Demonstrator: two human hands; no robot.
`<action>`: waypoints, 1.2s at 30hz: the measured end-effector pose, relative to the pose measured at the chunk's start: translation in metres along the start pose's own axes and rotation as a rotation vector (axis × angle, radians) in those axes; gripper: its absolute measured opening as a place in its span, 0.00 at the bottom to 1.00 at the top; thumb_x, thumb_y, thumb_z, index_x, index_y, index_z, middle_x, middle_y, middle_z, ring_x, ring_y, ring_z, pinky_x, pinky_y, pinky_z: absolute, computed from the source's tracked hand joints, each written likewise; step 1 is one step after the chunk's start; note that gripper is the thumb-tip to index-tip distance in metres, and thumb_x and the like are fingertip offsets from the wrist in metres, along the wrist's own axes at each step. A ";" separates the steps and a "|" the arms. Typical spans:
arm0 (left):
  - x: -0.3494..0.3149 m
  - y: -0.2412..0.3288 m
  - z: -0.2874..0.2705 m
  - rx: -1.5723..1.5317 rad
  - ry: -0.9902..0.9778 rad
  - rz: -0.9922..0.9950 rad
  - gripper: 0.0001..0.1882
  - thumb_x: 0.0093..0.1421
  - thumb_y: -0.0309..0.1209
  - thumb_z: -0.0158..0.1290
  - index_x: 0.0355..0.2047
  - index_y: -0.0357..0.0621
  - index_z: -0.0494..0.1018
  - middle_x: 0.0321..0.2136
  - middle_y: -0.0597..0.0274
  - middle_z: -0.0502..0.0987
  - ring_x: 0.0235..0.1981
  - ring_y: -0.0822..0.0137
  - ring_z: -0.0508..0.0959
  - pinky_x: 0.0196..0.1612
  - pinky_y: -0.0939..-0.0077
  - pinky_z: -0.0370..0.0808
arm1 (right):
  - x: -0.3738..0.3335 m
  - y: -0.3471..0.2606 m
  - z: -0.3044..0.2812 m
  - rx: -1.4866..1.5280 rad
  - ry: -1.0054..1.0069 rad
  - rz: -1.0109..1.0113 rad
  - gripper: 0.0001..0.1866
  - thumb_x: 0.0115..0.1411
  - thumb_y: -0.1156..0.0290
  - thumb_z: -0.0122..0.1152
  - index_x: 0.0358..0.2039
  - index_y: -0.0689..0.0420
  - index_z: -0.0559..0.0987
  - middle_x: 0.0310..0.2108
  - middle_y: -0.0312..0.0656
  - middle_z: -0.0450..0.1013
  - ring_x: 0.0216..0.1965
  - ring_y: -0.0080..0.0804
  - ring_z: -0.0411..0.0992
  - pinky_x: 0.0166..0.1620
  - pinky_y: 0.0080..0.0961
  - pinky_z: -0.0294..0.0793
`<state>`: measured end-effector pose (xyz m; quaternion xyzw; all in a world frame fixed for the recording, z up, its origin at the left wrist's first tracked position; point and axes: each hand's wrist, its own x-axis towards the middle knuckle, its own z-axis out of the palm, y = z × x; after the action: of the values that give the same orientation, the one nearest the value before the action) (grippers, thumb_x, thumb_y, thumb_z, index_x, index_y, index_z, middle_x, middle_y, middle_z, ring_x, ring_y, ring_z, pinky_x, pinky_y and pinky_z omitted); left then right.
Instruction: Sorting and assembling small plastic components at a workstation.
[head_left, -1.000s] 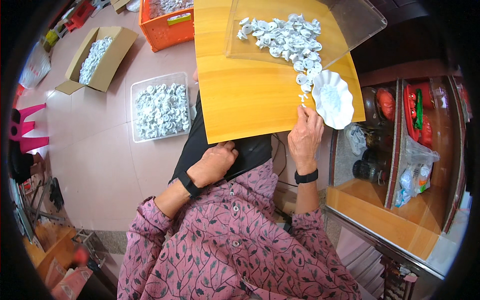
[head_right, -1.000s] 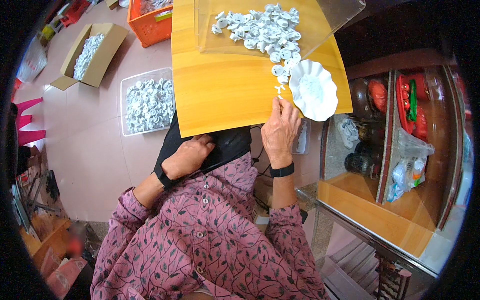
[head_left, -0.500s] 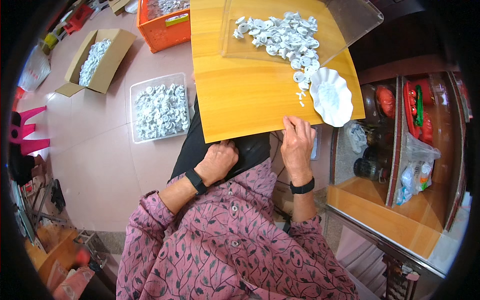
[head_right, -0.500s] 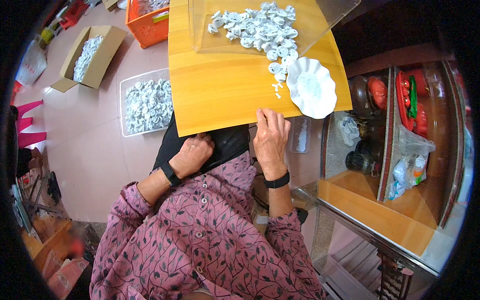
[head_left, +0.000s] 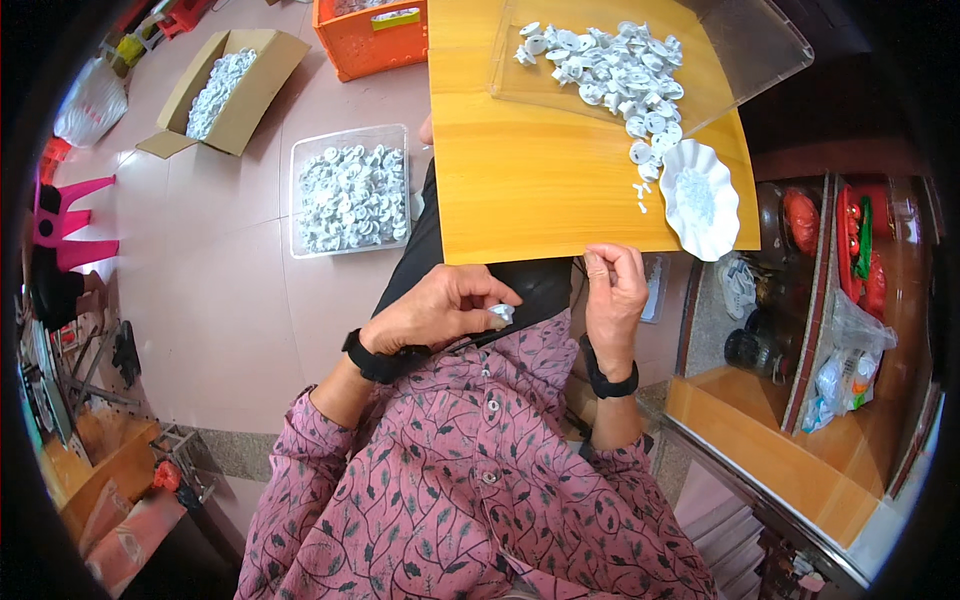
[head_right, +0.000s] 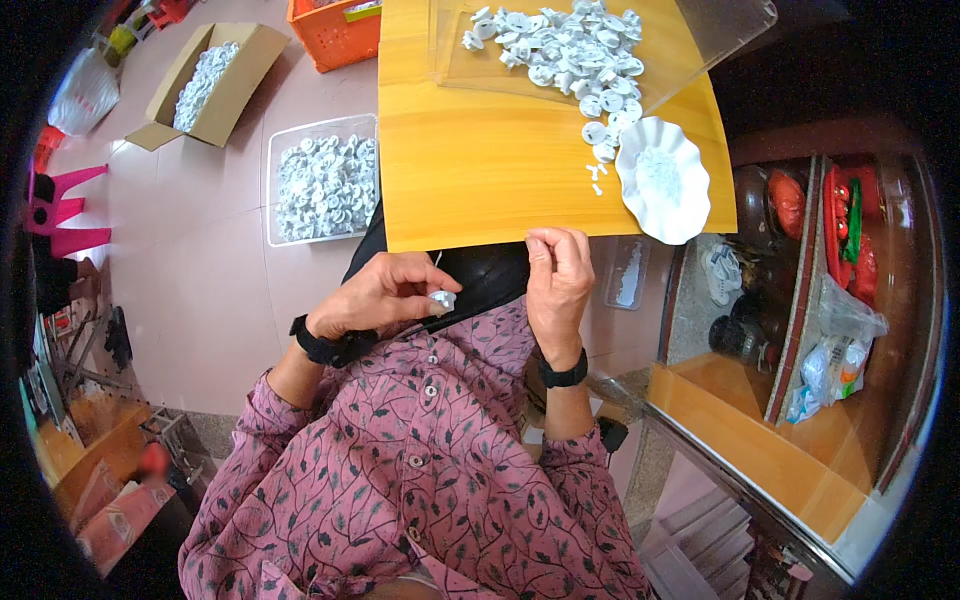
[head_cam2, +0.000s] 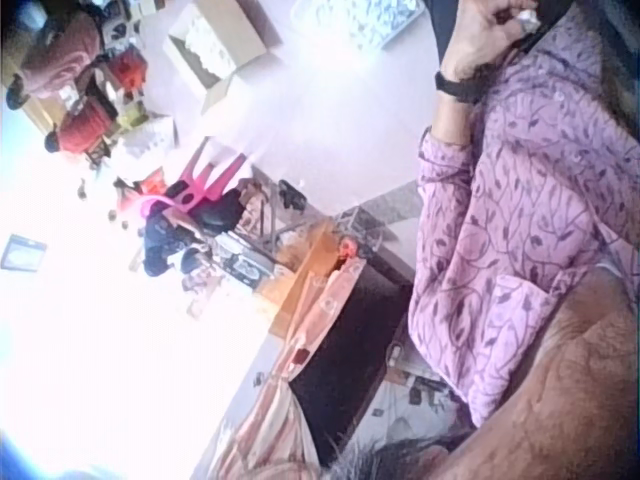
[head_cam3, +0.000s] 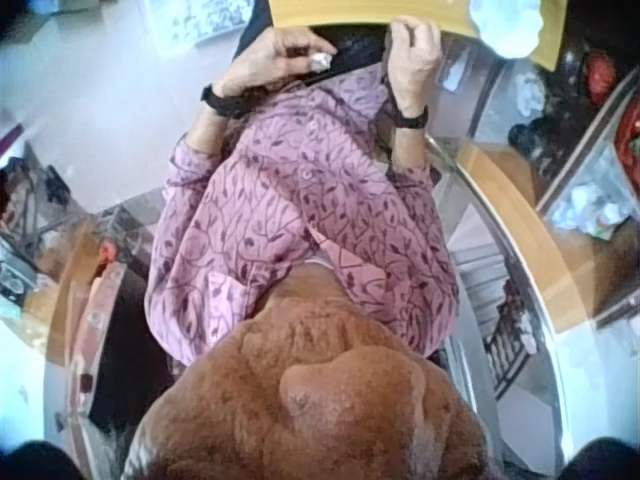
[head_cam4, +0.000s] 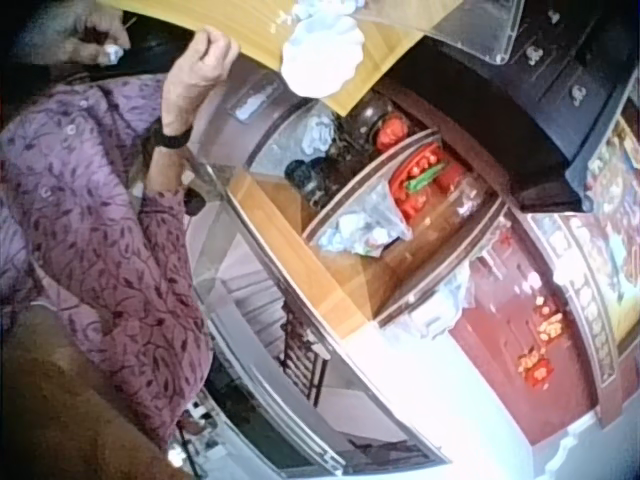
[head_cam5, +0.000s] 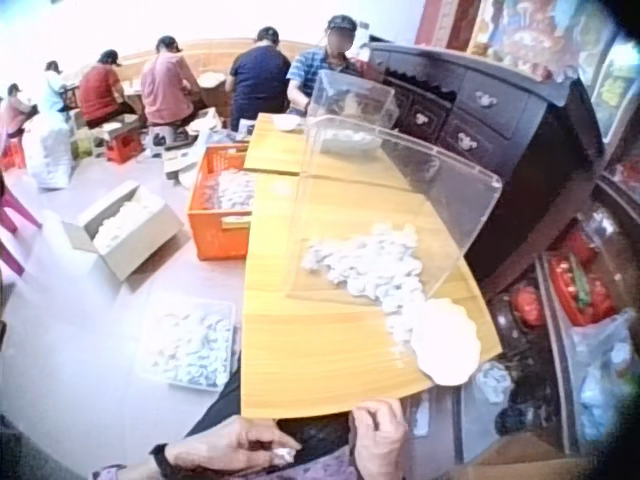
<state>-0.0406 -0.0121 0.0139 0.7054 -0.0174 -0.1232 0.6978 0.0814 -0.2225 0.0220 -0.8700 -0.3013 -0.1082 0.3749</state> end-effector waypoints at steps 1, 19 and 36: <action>-0.002 0.005 -0.002 0.000 0.006 -0.005 0.14 0.58 0.22 0.60 0.45 0.40 0.78 0.32 0.65 0.77 0.35 0.74 0.77 0.36 0.77 0.76 | -0.002 -0.003 0.002 0.330 -0.041 0.250 0.05 0.62 0.77 0.60 0.38 0.62 0.77 0.32 0.39 0.75 0.34 0.30 0.74 0.37 0.25 0.74; 0.003 0.000 -0.005 -0.937 0.273 0.155 0.17 0.62 0.21 0.56 0.51 0.33 0.70 0.43 0.52 0.78 0.42 0.64 0.81 0.47 0.75 0.79 | 0.011 -0.055 0.013 1.001 -0.242 0.676 0.08 0.62 0.76 0.60 0.40 0.67 0.77 0.34 0.44 0.78 0.32 0.24 0.76 0.36 0.17 0.75; 0.013 -0.002 0.000 -0.887 0.349 0.121 0.14 0.68 0.30 0.49 0.51 0.37 0.71 0.45 0.51 0.78 0.42 0.64 0.81 0.46 0.74 0.81 | 0.009 -0.054 0.021 1.059 -0.189 0.634 0.08 0.63 0.74 0.61 0.39 0.66 0.77 0.33 0.44 0.78 0.29 0.23 0.76 0.35 0.17 0.75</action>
<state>-0.0278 -0.0142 0.0103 0.3473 0.1132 0.0424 0.9299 0.0552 -0.1750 0.0429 -0.6191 -0.0730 0.2497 0.7410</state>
